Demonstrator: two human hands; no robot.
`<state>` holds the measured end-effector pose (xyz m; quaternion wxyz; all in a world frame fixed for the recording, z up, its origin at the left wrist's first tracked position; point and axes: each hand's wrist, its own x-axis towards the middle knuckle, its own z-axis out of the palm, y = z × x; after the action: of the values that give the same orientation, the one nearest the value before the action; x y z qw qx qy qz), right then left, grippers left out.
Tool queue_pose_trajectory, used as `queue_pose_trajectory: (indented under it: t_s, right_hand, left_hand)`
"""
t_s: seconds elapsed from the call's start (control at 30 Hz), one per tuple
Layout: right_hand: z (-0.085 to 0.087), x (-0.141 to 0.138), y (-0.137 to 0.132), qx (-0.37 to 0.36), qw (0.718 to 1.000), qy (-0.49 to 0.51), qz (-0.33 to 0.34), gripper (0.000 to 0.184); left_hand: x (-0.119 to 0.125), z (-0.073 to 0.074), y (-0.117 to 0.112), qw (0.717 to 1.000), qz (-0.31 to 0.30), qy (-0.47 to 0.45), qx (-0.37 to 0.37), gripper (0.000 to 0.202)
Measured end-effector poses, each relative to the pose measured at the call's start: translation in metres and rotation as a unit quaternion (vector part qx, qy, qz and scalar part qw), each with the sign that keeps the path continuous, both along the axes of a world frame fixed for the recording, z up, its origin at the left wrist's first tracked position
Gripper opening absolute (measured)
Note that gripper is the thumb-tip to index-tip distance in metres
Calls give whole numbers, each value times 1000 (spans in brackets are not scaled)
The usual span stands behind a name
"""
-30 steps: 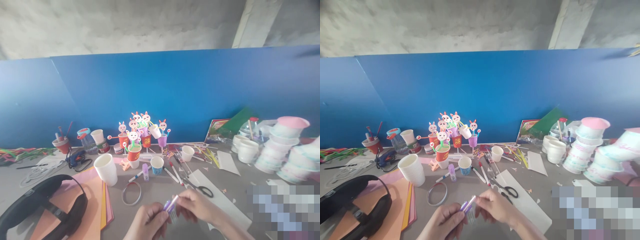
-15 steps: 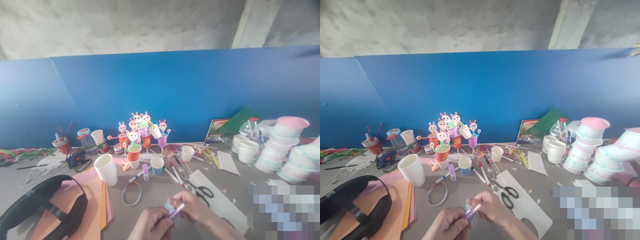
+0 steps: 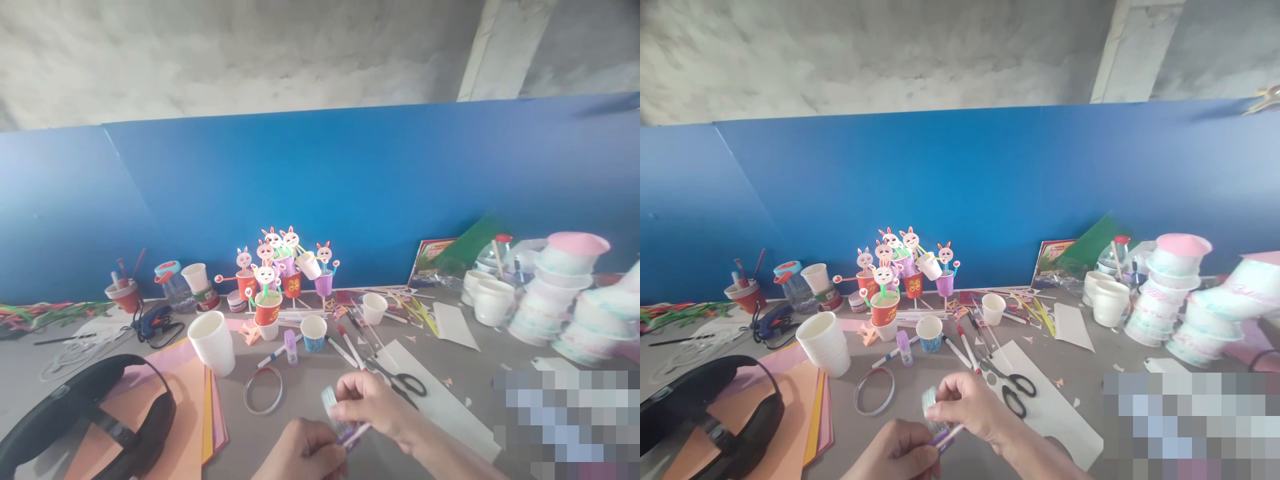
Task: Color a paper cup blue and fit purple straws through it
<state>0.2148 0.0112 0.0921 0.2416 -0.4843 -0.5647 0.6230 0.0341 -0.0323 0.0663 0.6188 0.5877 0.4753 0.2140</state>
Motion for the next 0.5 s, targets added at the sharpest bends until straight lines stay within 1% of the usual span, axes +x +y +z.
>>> queue_pose_trajectory:
  t_s: [0.2, 0.33, 0.5]
  right_hand:
    - [2, -3, 0, 47, 999, -10, -4, 22]
    - [7, -5, 3, 70, 998, -3, -5, 21]
    - [11, -6, 2, 88, 996, 3, 4, 20]
  left_hand:
    - [-3, -1, 3, 999, -17, -11, -26, 30]
    - [-1, -1, 2, 999, -2, -8, -32, 28]
    - [1, -4, 2, 998, 7, -33, -47, 28]
